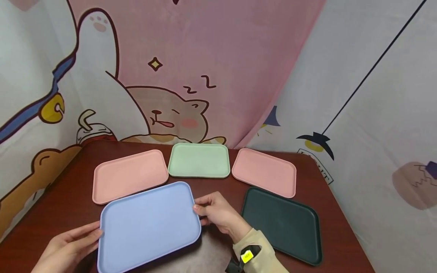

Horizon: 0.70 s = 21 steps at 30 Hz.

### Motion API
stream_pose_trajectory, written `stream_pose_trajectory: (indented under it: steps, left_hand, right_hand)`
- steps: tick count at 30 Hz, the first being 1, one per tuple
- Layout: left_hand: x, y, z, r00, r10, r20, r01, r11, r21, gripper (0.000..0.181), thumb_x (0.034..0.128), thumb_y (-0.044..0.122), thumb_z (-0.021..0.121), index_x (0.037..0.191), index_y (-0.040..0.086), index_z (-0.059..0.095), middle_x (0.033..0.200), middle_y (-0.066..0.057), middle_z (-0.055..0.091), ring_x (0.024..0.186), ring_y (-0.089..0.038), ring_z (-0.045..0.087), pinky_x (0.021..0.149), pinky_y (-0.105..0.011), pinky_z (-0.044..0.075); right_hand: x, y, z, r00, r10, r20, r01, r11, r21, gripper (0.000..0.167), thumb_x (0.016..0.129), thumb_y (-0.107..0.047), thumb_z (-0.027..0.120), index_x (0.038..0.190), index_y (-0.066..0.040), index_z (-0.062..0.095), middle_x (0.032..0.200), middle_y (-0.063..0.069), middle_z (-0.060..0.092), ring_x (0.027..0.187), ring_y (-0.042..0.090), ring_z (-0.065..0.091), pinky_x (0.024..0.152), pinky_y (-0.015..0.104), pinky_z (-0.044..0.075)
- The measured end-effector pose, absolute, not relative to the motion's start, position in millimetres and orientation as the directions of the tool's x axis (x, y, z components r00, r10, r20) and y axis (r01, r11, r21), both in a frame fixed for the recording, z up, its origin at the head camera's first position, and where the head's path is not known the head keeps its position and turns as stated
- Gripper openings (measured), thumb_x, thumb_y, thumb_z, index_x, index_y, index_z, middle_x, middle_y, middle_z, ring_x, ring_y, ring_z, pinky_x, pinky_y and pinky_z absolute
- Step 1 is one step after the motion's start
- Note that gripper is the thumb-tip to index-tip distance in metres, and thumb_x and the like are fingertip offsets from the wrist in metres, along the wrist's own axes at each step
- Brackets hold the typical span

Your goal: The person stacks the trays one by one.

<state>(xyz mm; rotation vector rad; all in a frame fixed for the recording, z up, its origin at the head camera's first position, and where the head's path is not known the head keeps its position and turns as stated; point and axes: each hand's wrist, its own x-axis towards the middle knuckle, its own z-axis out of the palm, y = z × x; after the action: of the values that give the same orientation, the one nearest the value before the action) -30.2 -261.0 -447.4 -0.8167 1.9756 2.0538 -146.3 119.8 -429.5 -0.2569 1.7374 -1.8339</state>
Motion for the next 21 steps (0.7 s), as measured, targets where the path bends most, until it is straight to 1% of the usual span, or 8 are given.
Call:
stream_pose_trajectory:
  steps: [6,12,15,21]
  left_hand:
    - [-30,-260,-443,-0.838,-0.255,-0.483,-0.466,-0.129,0.875,0.073,0.0909,0.017,0.087,0.149,-0.010,0.052,0.129,-0.011,0.069,0.100,-0.012,0.072,0.090,-0.037,0.062]
    - [-34,-258,-436,-0.838,-0.249,-0.485,-0.483,-0.073,0.873,0.072,0.0944,0.022,0.084,0.151,-0.007,0.051,0.135,-0.015,0.068,0.102,-0.014,0.073,0.091,-0.040,0.062]
    - [-37,-257,-431,-0.843,-0.244,-0.479,-0.482,-0.055,0.875,0.070,0.0955,0.022,0.083,0.151,-0.007,0.051,0.135,-0.014,0.068,0.102,-0.013,0.072,0.091,-0.039,0.062]
    - [-41,-253,-425,-0.868,-0.228,-0.440,-0.436,-0.072,0.897,0.065,0.0969,0.016,0.081,0.150,-0.008,0.052,0.132,-0.006,0.068,0.102,-0.010,0.072,0.091,-0.034,0.062]
  right_hand:
    - [-145,121,-426,-0.826,-0.509,-0.242,0.256,0.042,-0.966,0.028,0.101,0.006,0.066,0.126,0.017,0.067,0.091,0.010,0.074,0.076,0.015,0.071,0.061,0.028,0.063]
    - [-143,124,-421,-0.841,-0.492,-0.225,0.234,0.046,-0.971,0.027,0.100,0.006,0.067,0.124,0.019,0.067,0.085,0.006,0.072,0.072,0.012,0.068,0.057,0.024,0.060]
    - [-142,127,-419,-0.844,-0.490,-0.218,0.231,0.034,-0.972,0.028,0.099,0.006,0.067,0.124,0.020,0.066,0.084,0.004,0.071,0.072,0.012,0.067,0.057,0.023,0.059]
    - [-142,131,-414,-0.855,-0.477,-0.203,0.218,0.025,-0.976,0.029,0.099,0.005,0.068,0.124,0.020,0.065,0.085,0.005,0.069,0.071,0.012,0.066,0.056,0.024,0.059]
